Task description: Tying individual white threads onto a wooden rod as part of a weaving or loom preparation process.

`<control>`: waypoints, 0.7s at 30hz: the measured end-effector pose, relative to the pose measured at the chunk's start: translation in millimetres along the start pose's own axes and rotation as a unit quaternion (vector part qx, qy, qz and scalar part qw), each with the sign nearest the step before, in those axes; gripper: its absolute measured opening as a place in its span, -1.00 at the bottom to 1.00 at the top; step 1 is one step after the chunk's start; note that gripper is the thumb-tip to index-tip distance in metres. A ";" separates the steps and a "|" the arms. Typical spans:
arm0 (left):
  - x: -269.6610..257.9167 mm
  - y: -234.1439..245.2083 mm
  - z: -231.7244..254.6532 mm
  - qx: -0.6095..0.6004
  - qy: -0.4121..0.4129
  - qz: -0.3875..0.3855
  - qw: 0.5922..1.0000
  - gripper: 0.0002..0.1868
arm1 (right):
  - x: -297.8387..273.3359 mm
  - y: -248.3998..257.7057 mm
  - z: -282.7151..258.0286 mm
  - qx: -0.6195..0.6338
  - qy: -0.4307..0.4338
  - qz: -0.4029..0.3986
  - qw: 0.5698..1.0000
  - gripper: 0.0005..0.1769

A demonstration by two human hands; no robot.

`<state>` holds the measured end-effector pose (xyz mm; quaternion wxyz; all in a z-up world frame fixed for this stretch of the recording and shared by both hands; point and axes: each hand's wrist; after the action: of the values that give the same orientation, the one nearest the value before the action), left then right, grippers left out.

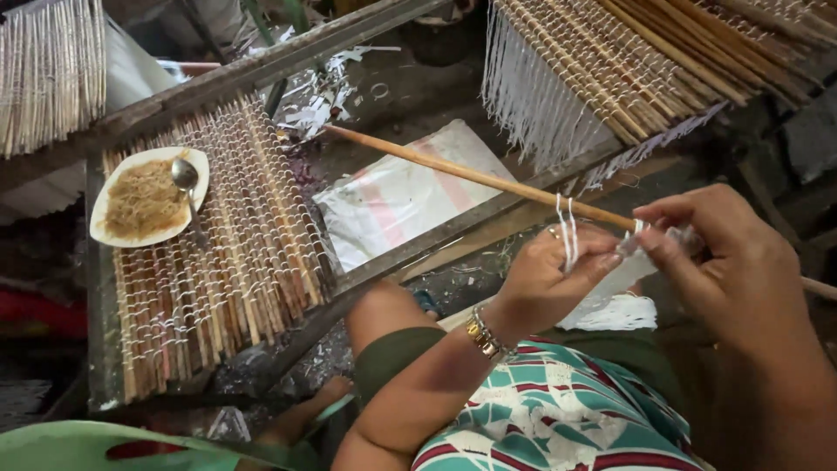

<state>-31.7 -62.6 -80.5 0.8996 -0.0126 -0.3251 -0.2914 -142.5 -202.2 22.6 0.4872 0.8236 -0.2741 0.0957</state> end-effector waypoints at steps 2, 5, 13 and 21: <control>-0.1 0.6 3.8 -0.011 0.015 0.006 1.000 -0.76 | -0.8 -2.2 1.1 -0.019 0.014 0.005 1.000 -0.79; 3.2 6.3 9.4 -0.036 0.039 0.049 0.997 -0.79 | -1.3 -0.6 -4.2 -0.029 0.026 0.007 0.999 -0.80; 1.8 12.2 22.1 -0.333 0.234 0.046 0.912 -0.59 | -0.3 2.3 -6.4 0.010 0.011 0.015 1.000 -0.79; 3.3 -5.1 5.3 0.035 -0.050 0.072 0.996 -0.84 | -4.5 -11.8 -4.7 0.017 -0.021 0.020 0.999 -0.89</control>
<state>-35.4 -67.5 -75.2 0.9007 -0.0194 -0.3779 -0.2133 -139.2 -192.1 14.2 0.4656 0.8279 -0.2988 0.0928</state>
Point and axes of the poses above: each hand's wrist, its own x-axis towards the middle knuckle, its own y-axis out of the back of the hand, z = x × y, and after that the axes turned 7 degrees about z, right-handed
